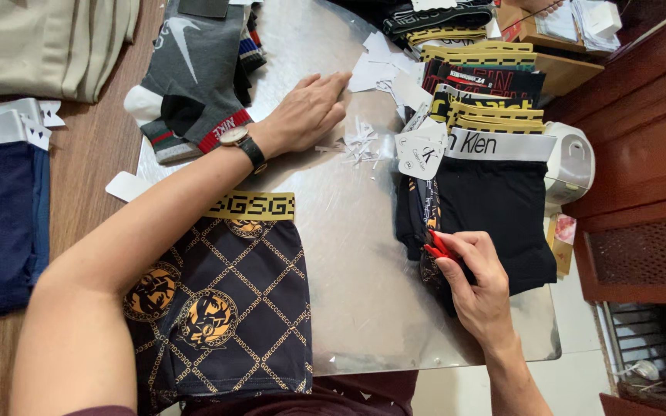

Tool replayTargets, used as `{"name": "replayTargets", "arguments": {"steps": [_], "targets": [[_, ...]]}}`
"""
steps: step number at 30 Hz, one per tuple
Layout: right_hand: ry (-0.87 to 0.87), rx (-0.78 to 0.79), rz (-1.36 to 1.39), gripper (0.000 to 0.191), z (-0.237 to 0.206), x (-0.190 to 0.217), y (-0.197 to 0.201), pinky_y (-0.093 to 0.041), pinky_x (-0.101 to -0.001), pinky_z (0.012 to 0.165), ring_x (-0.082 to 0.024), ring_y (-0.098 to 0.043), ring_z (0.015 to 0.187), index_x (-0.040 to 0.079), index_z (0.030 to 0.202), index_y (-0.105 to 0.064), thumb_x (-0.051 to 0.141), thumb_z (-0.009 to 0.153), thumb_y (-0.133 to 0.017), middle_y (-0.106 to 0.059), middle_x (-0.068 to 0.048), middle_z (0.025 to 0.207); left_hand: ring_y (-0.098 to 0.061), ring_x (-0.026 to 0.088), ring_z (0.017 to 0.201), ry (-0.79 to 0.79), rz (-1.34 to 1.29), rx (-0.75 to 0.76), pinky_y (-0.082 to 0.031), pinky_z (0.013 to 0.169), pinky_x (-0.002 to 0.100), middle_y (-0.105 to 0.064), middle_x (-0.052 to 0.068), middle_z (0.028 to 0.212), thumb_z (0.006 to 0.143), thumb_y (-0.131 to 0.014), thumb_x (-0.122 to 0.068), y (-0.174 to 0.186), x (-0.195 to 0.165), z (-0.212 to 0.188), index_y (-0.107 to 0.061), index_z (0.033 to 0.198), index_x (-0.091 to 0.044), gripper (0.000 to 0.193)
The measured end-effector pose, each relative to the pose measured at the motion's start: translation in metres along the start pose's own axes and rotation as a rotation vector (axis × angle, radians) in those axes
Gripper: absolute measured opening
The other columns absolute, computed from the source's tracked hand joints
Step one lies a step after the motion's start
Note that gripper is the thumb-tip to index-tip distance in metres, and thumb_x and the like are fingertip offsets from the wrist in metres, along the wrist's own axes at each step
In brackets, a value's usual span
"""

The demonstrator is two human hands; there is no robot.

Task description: The person sits at a table with stacks of new boxer briefs and uses red-handled pliers to cut and pull plastic tag fasteners off the waistbands, discarding paper tags and clipped plastic bits onto the table, working through the garments one at a time.

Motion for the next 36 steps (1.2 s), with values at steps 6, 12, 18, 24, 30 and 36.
{"name": "replayTargets", "arguments": {"steps": [6, 12, 18, 24, 30, 36], "targets": [[-0.004, 0.008, 0.029, 0.030, -0.002, -0.001, 0.000, -0.051, -0.0265, 0.078, -0.016, -0.061, 0.089, 0.000, 0.124, -0.068, 0.010, 0.096, -0.069, -0.062, -0.008, 0.106, -0.038, 0.042, 0.147, -0.040, 0.151, 0.092, -0.023, 0.123, 0.053, -0.043, 0.038, 0.151, 0.096, -0.040, -0.018, 0.001, -0.015, -0.016, -0.031, 0.147, 0.017, 0.063], [0.009, 0.015, 0.014, 0.028, -0.003, -0.003, 0.002, -0.051, -0.0267, 0.077, -0.016, -0.061, 0.088, 0.000, 0.122, -0.069, 0.010, 0.096, -0.069, -0.062, -0.008, 0.106, -0.038, 0.040, 0.147, -0.007, 0.211, 0.120, -0.023, 0.123, 0.054, -0.042, 0.035, 0.151, 0.094, -0.042, -0.019, 0.015, -0.025, -0.031, -0.032, 0.148, 0.016, 0.065], [-0.013, 0.025, 0.015, 0.029, -0.004, -0.004, 0.001, -0.051, -0.0267, 0.075, -0.017, -0.061, 0.086, 0.001, 0.122, -0.069, 0.010, 0.094, -0.070, -0.061, -0.009, 0.104, -0.039, 0.039, 0.147, -0.027, 0.233, 0.136, -0.024, 0.122, 0.053, -0.044, 0.034, 0.151, 0.093, -0.043, -0.018, 0.021, -0.033, -0.040, -0.034, 0.146, 0.015, 0.063], [0.034, 0.028, -0.004, 0.029, -0.004, -0.003, 0.003, -0.051, -0.0277, 0.079, -0.018, -0.061, 0.090, 0.001, 0.123, -0.069, 0.008, 0.094, -0.070, -0.062, -0.009, 0.104, -0.038, 0.037, 0.149, -0.078, -0.057, 0.226, -0.024, 0.129, 0.043, -0.044, 0.031, 0.154, 0.101, -0.038, -0.020, 0.018, -0.049, -0.049, -0.033, 0.154, 0.006, 0.059], [0.022, 0.034, 0.004, 0.029, -0.007, -0.003, 0.003, -0.051, -0.0277, 0.077, -0.018, -0.061, 0.089, 0.001, 0.123, -0.069, 0.006, 0.095, -0.069, -0.061, -0.009, 0.104, -0.023, 0.035, 0.156, -0.070, -0.069, 0.240, -0.015, 0.129, 0.044, -0.025, 0.026, 0.165, 0.105, -0.031, -0.030, -0.004, -0.053, -0.018, -0.024, 0.158, 0.003, 0.063], [0.032, 0.030, 0.055, 0.027, -0.015, 0.000, 0.010, -0.050, -0.0276, 0.078, -0.017, -0.061, 0.090, 0.000, 0.121, -0.068, 0.007, 0.095, -0.070, -0.062, -0.008, 0.104, -0.008, 0.032, 0.156, -0.023, 0.084, 0.405, -0.005, 0.127, 0.043, -0.014, 0.019, 0.169, 0.102, -0.024, -0.035, -0.031, -0.064, -0.009, -0.021, 0.160, -0.006, 0.065]]}}
Point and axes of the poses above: each hand's wrist, its own z-axis towards the middle knuckle, its own y-axis out of the back of the hand, x = y × z, the point moved 3 cm from there along z, towards the middle knuckle
